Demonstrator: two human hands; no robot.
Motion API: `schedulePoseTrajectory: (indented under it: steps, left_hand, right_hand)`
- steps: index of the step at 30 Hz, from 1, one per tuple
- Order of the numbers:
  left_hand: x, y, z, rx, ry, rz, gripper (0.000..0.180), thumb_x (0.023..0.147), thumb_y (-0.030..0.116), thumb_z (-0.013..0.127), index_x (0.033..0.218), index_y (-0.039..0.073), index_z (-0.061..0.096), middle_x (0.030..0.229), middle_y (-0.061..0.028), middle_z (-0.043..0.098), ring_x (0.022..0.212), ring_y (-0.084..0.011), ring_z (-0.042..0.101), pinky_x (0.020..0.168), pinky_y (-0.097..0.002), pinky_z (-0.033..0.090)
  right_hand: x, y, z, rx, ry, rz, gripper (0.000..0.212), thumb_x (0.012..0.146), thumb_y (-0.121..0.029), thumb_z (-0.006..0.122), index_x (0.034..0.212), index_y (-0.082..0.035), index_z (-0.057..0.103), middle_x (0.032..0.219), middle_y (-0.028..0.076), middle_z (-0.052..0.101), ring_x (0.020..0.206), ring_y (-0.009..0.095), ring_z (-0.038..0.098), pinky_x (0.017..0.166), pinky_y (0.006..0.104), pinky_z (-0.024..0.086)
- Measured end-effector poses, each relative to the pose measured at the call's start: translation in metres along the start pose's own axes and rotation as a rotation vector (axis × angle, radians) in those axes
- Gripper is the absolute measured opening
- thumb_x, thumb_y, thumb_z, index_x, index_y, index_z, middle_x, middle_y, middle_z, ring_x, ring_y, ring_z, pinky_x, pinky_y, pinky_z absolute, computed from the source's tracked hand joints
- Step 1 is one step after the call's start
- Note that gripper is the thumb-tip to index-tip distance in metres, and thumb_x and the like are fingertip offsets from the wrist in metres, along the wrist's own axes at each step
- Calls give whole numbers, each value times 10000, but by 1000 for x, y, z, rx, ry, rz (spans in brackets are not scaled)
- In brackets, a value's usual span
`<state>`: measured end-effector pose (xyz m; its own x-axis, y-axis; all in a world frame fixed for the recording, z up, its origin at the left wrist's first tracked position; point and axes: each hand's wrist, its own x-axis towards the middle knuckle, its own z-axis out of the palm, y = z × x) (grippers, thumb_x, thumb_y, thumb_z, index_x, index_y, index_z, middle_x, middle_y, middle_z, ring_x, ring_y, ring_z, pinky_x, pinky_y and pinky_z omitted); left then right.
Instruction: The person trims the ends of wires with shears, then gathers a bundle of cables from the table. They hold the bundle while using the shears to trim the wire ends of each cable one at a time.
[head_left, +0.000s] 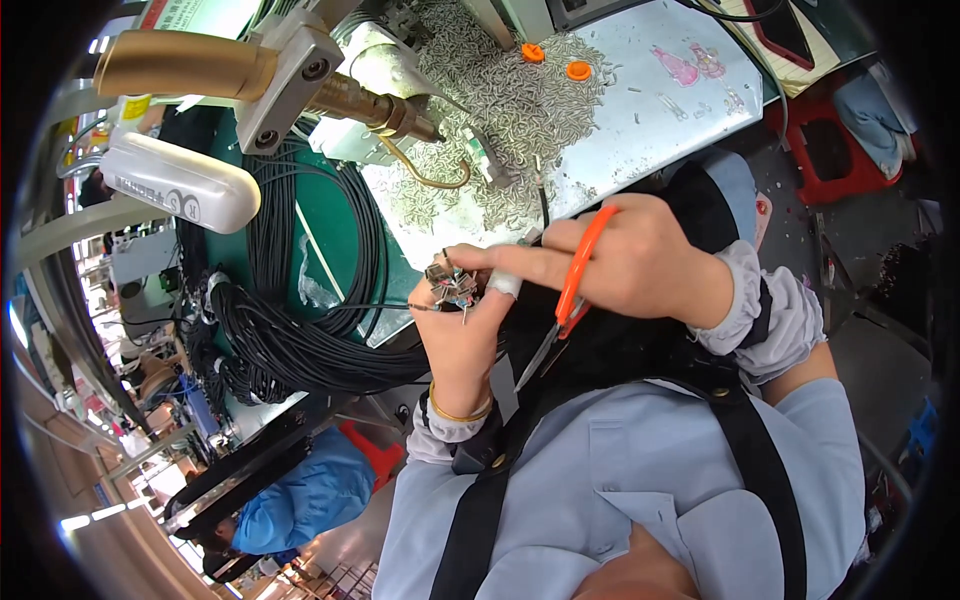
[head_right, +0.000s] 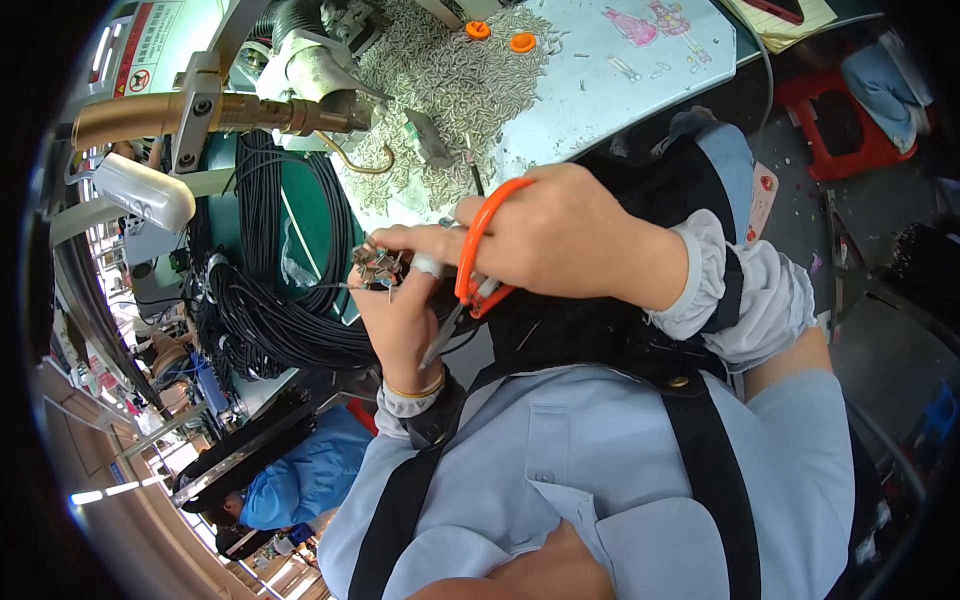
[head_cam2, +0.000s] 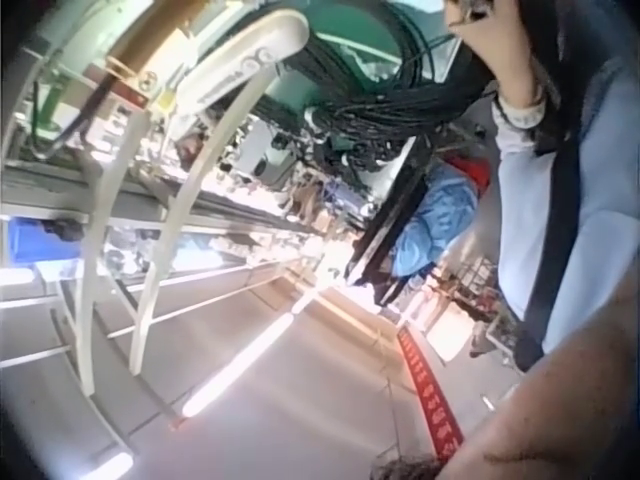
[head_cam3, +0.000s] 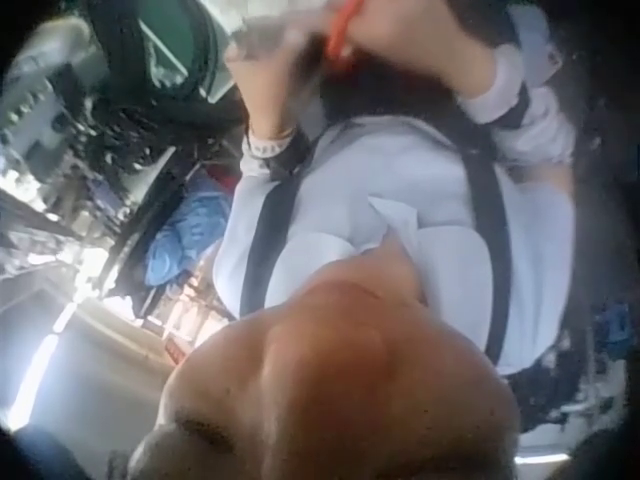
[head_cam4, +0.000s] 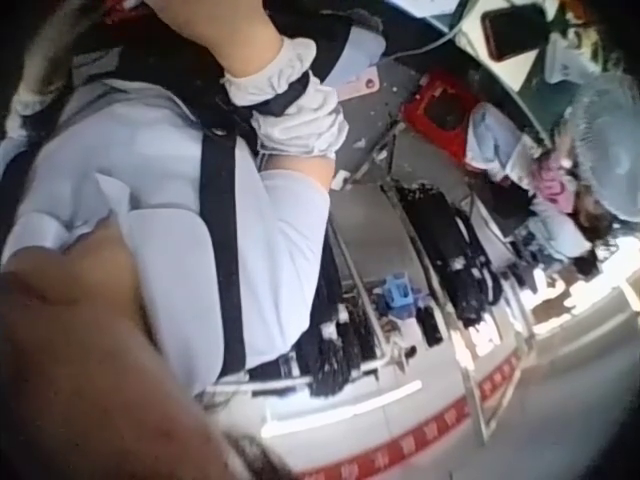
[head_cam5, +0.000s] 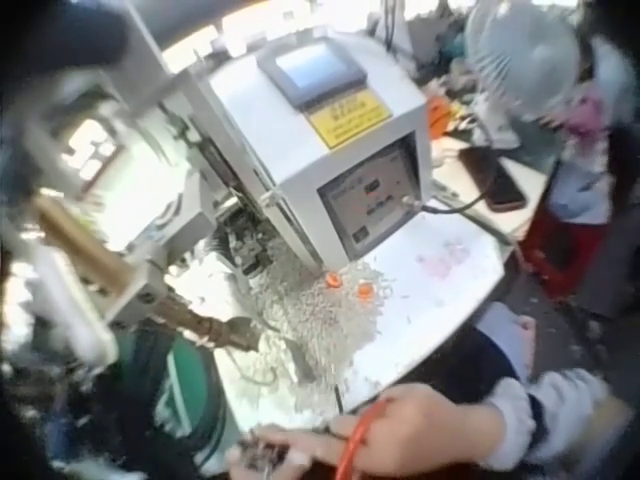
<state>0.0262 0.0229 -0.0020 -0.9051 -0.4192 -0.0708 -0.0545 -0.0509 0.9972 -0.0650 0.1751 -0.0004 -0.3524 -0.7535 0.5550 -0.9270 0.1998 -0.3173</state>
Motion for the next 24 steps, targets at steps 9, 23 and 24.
schedulePoseTrajectory:
  steps: [9,23,24]
  left_hand:
    - [-5,6,11,47,30,59,197,716,-100,571,902,-37,564,833,-47,567,746,-73,520,685,-192,411]
    - [-1,1,3,-245,-14,-213,214,722,-56,598,924,3,561,808,-25,549,683,-69,496,604,-167,383]
    - [0,0,0,-276,-36,-204,204,725,-44,602,920,3,563,814,-28,551,683,-69,492,603,-167,378]
  right_hand:
    - [-2,-5,18,791,172,511,97,786,-76,578,873,-35,568,648,25,549,463,100,516,406,204,391]
    - [-1,-5,19,1456,25,819,121,833,-89,536,880,15,496,708,53,553,517,87,531,417,206,399]
    - [-1,-7,19,1393,75,790,138,823,-106,553,858,15,498,678,50,547,505,92,531,415,221,397]
